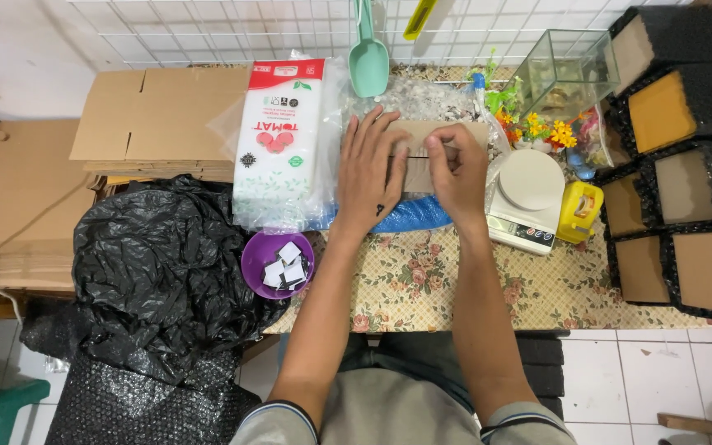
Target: Assembling a cardboard box, placing an item inside, and wrapping it with bubble wrap and black plastic for shipping.
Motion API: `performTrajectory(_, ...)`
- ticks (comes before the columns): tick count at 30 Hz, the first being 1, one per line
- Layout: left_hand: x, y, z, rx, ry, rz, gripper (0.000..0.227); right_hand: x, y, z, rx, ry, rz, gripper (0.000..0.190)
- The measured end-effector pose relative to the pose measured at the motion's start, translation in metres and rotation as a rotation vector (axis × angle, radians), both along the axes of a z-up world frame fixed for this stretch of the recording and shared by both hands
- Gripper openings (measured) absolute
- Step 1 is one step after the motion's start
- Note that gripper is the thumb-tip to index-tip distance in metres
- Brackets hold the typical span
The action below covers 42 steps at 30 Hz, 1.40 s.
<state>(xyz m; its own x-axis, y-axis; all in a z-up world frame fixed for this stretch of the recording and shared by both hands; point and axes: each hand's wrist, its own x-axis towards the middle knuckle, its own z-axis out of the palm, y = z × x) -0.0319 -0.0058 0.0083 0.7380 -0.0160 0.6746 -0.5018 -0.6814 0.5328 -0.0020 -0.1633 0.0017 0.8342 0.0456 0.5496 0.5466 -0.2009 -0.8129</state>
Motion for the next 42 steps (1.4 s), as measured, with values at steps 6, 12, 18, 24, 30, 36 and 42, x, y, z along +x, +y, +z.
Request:
performTrajectory(6, 0.011, -0.004, -0.02, 0.053, -0.065, 0.09, 0.033, -0.012, -0.003, 0.019, -0.1, 0.102, 0.07, 0.009)
performTrajectory(12, 0.015, -0.009, -0.024, 0.06, -0.129, 0.157, 0.027, -0.012, -0.002, 0.036, -0.367, -0.013, 0.06, 0.008)
performTrajectory(18, 0.013, -0.01, -0.02, 0.021, -0.147, 0.151, 0.024, -0.017, 0.003, 0.041, -0.407, 0.004, 0.041, 0.006)
performTrajectory(24, 0.006, -0.01, -0.011, -0.013, -0.133, 0.132, 0.019, -0.015, 0.005, 0.039, -0.435, -0.032, 0.016, 0.007)
performTrajectory(30, 0.004, -0.003, -0.012, 0.072, -0.154, 0.059, 0.036, -0.008, 0.004, 0.027, -0.516, -0.059, -0.048, 0.01)
performTrajectory(36, 0.008, -0.003, -0.017, 0.094, -0.167, 0.051, 0.039, -0.009, 0.006, 0.024, -0.58, -0.099, -0.121, 0.012)
performTrajectory(42, 0.005, -0.003, -0.014, 0.091, -0.142, 0.038, 0.036, -0.014, -0.001, 0.027, -0.506, -0.104, -0.192, 0.036)
